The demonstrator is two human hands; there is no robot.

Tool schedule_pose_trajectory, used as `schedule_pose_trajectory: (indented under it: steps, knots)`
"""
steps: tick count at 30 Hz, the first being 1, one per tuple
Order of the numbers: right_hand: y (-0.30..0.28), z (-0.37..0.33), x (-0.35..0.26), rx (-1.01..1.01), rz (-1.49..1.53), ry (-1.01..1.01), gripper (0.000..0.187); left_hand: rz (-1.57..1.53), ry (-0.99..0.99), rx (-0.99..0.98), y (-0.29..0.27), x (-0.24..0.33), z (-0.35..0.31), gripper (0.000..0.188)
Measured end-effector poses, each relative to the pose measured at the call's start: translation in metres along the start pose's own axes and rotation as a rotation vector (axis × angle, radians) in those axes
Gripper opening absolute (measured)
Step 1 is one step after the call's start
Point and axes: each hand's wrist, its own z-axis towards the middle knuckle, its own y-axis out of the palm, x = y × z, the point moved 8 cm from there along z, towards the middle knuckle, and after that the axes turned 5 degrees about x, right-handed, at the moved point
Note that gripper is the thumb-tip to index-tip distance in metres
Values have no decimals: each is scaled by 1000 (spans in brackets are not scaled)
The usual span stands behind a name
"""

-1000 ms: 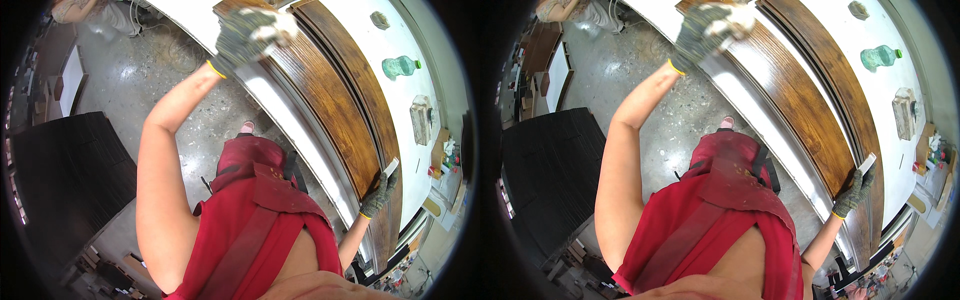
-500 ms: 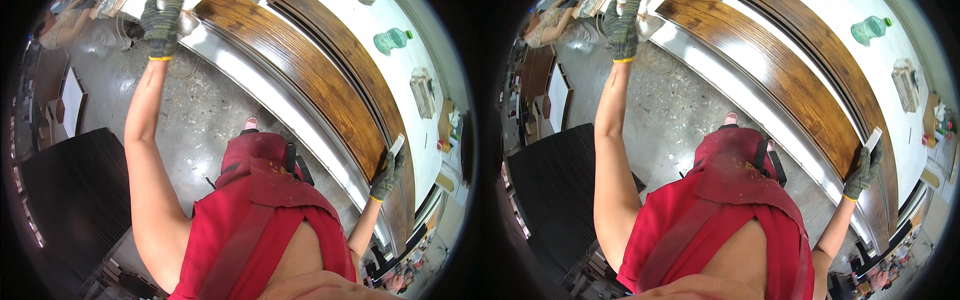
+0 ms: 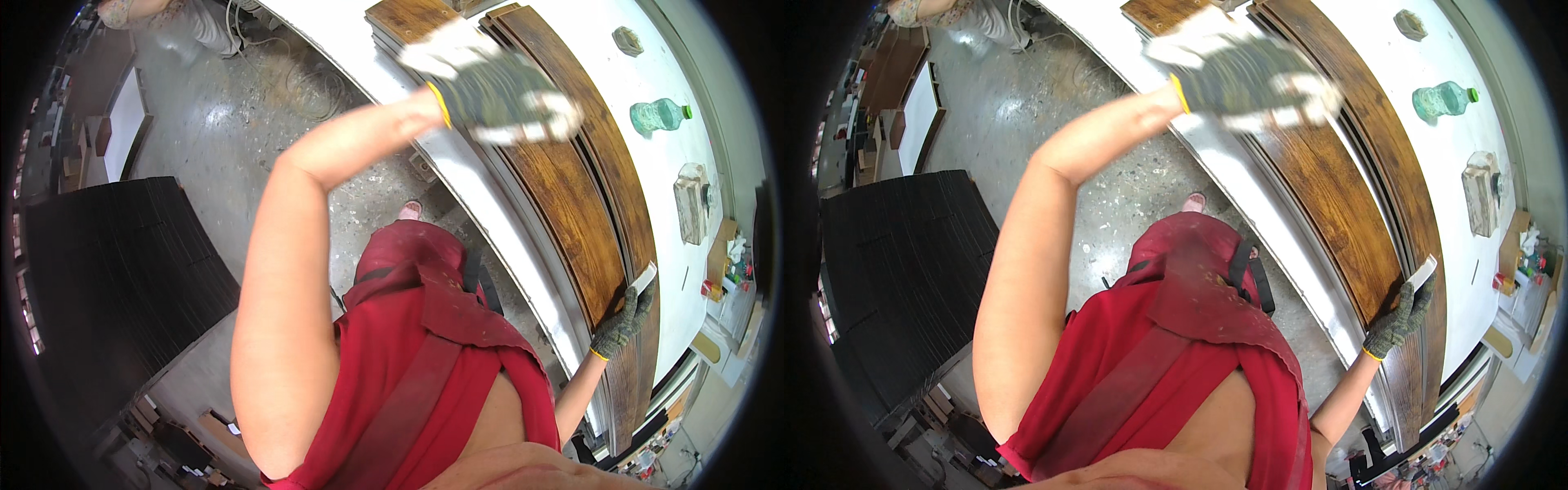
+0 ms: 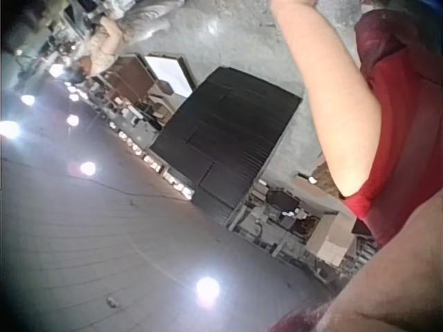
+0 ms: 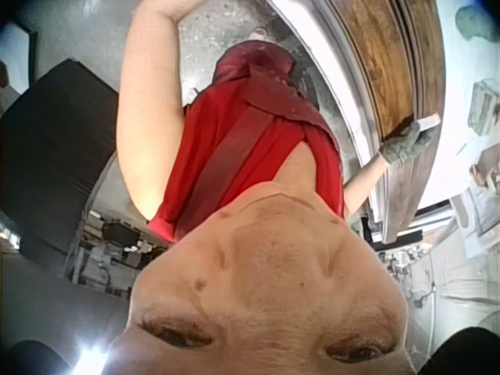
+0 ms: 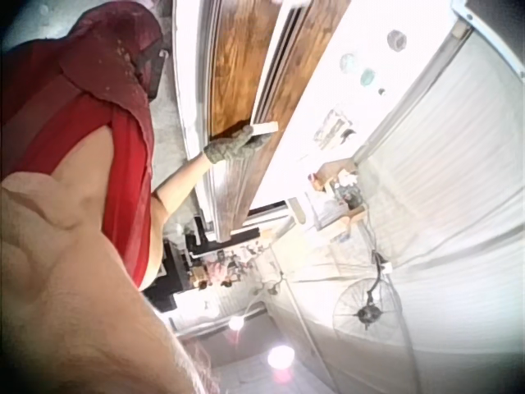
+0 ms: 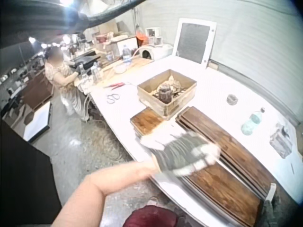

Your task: The person polishes several wooden slats by hand using a white sponge and a cloth, then applies a substance from a container to the edge of a slat using a small tool.

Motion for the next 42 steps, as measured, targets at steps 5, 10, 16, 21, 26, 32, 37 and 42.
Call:
schedule_pose_trajectory:
  steps: [5,10,16,21,26,32,37,42]
  knots:
    - [-10,1,3,27,-67,-53,52,201,-826,69,-122,-140,-85,41]
    - [-12,7,13,27,-5,16,56,816,-753,-111,-150,-289,-251,37]
    - [37,3,-24,-61,-16,2,65,787,-792,440,-188,-170,-346,37]
    - [252,-50,-167,-595,-165,-577,55,428,-1139,587,-92,-111,-456,48]
    - [386,-86,-232,-629,-366,-1188,49,226,-1257,649,-4,-43,-478,53]
    - [484,-105,-246,-785,-474,-1338,56,-17,-1397,775,44,42,-470,43]
    - [498,-103,-256,-911,-412,-1298,55,-38,-1420,739,64,61,-465,45]
    - [489,-99,-248,-887,-625,-1443,56,-73,-1407,744,90,57,-490,45]
